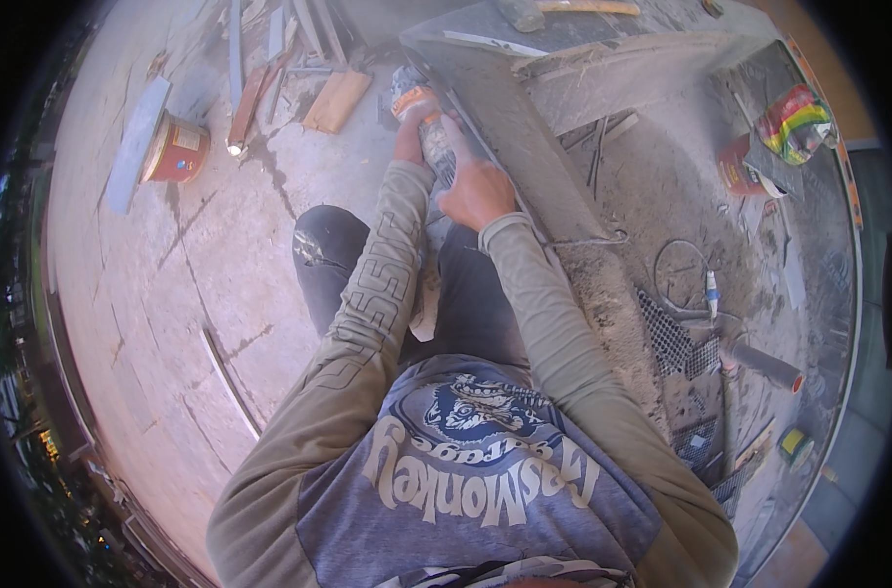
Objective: The person uses an angle grinder to cut a large rectangular tile placed on a makeshift stand. The person holds the tool with both hands and moves it along the tile surface, generating dust.
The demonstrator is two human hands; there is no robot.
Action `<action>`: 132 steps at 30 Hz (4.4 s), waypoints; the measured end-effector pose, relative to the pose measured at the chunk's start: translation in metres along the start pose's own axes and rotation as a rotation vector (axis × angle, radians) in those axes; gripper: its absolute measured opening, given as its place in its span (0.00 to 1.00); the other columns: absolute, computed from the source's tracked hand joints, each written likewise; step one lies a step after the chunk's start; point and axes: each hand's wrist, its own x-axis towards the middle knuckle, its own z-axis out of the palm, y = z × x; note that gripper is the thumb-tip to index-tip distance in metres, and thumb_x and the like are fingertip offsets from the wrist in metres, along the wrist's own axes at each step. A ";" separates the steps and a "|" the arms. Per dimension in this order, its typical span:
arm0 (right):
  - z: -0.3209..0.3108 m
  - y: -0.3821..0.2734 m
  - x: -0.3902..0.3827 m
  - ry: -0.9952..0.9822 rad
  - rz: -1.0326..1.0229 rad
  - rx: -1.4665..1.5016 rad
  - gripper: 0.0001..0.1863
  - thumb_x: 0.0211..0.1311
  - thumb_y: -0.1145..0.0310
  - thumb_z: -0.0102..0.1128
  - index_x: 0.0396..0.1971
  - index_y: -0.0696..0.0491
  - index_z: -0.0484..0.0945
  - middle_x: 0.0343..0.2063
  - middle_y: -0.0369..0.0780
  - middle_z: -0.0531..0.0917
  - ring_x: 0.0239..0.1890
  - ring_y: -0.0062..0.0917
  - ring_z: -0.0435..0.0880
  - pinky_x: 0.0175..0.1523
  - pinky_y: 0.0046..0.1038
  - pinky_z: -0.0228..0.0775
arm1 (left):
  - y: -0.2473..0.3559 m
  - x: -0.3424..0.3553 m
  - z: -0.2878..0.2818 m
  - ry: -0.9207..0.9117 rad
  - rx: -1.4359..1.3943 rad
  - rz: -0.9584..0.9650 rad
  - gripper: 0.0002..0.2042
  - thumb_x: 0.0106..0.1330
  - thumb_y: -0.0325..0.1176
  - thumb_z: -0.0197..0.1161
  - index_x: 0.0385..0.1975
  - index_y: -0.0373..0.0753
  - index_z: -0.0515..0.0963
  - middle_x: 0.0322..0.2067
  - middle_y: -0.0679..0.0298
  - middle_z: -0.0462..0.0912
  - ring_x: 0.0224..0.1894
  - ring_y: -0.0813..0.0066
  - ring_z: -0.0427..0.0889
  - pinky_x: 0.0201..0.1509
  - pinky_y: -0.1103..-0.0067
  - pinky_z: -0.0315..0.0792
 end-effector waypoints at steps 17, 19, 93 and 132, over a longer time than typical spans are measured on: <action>0.009 0.011 -0.037 0.097 -0.048 0.025 0.58 0.54 0.69 0.71 0.85 0.29 0.52 0.38 0.54 0.90 0.45 0.53 0.91 0.51 0.49 0.83 | -0.017 -0.037 0.008 0.017 0.057 0.043 0.30 0.73 0.41 0.65 0.66 0.28 0.66 0.51 0.44 0.86 0.47 0.51 0.91 0.59 0.58 0.88; 0.009 0.014 -0.038 0.085 -0.042 0.032 0.59 0.53 0.70 0.70 0.85 0.30 0.51 0.38 0.55 0.90 0.44 0.55 0.90 0.51 0.50 0.82 | -0.020 -0.041 0.010 0.006 0.062 0.047 0.29 0.73 0.41 0.65 0.66 0.28 0.67 0.51 0.43 0.86 0.47 0.51 0.91 0.58 0.58 0.88; 0.006 0.022 -0.046 0.094 -0.067 0.093 0.58 0.53 0.69 0.70 0.84 0.29 0.53 0.41 0.55 0.90 0.46 0.55 0.91 0.52 0.52 0.81 | -0.029 -0.044 0.008 0.027 0.038 0.029 0.26 0.73 0.42 0.64 0.63 0.30 0.70 0.47 0.47 0.87 0.44 0.54 0.91 0.54 0.61 0.89; 0.004 0.028 -0.062 0.021 -0.042 0.011 0.59 0.52 0.68 0.70 0.85 0.33 0.50 0.40 0.56 0.89 0.43 0.53 0.91 0.50 0.51 0.83 | -0.039 -0.057 0.004 -0.003 0.118 0.048 0.29 0.75 0.46 0.62 0.65 0.28 0.68 0.50 0.43 0.87 0.48 0.51 0.90 0.56 0.59 0.87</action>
